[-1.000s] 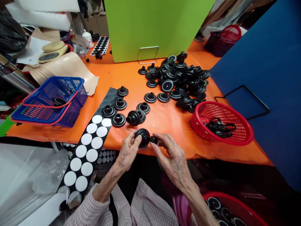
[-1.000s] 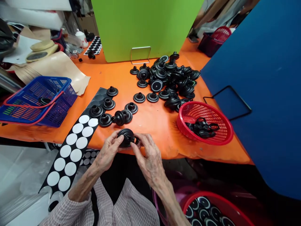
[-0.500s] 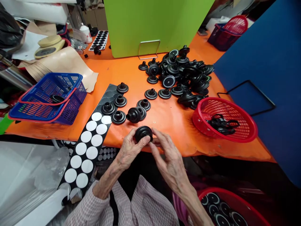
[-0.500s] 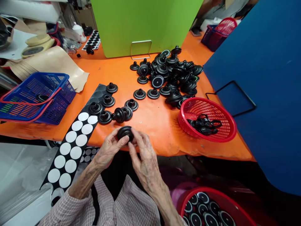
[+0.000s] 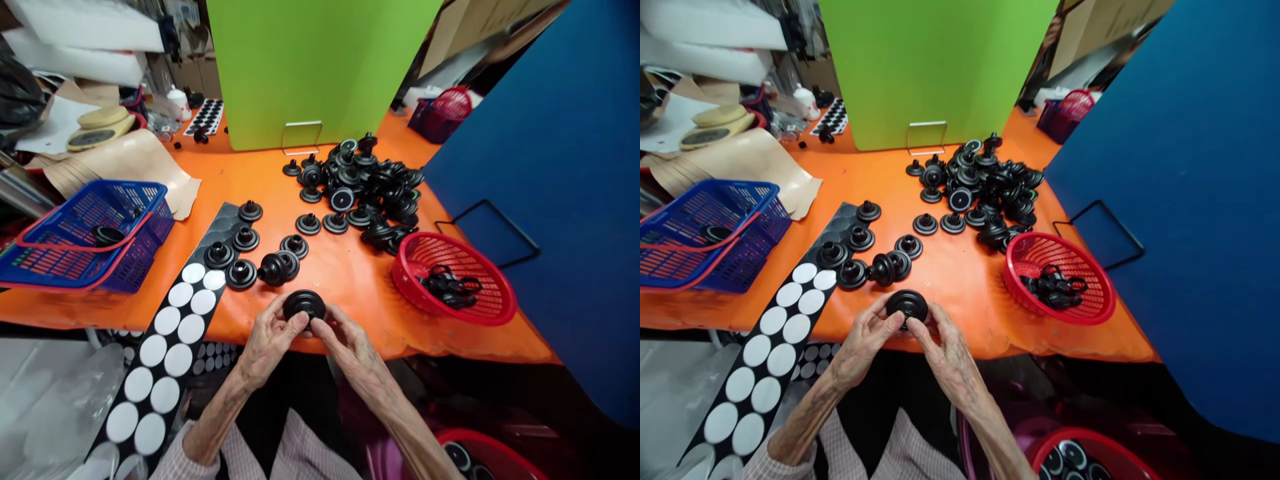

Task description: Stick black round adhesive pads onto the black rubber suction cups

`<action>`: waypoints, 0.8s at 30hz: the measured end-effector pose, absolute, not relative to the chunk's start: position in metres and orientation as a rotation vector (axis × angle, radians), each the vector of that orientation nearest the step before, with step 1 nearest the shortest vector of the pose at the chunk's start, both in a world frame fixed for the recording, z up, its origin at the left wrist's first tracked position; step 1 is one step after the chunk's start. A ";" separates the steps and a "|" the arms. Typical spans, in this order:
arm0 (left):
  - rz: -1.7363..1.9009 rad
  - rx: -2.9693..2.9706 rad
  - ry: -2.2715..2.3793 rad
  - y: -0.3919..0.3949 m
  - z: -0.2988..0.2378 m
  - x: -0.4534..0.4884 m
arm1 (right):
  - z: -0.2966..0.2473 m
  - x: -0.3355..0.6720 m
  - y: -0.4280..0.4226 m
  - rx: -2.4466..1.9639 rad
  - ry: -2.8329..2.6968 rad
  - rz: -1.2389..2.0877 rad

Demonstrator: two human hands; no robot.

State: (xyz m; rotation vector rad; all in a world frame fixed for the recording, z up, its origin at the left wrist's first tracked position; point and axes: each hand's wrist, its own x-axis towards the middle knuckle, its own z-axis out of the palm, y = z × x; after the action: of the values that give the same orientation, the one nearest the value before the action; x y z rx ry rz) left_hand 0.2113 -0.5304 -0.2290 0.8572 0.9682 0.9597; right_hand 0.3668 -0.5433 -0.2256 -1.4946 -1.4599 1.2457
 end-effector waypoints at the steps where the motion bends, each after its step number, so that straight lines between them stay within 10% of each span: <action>1: 0.955 0.891 1.015 -0.523 -0.232 0.212 | -0.224 0.373 -0.530 -1.502 -1.525 1.214; 13: 1.206 1.448 1.690 -0.474 -0.253 0.205 | -0.249 0.360 -0.338 -1.746 -1.785 0.350; 24: 1.011 0.642 0.955 -0.514 -0.221 0.224 | -0.214 0.367 -0.500 -1.450 -1.686 0.473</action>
State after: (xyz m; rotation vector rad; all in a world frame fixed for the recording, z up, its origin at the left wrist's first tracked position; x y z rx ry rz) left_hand 0.2239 -0.5142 -0.2209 0.6417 0.9548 1.0105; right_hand 0.3674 -0.4998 -0.2144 -1.4499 -1.6855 0.4729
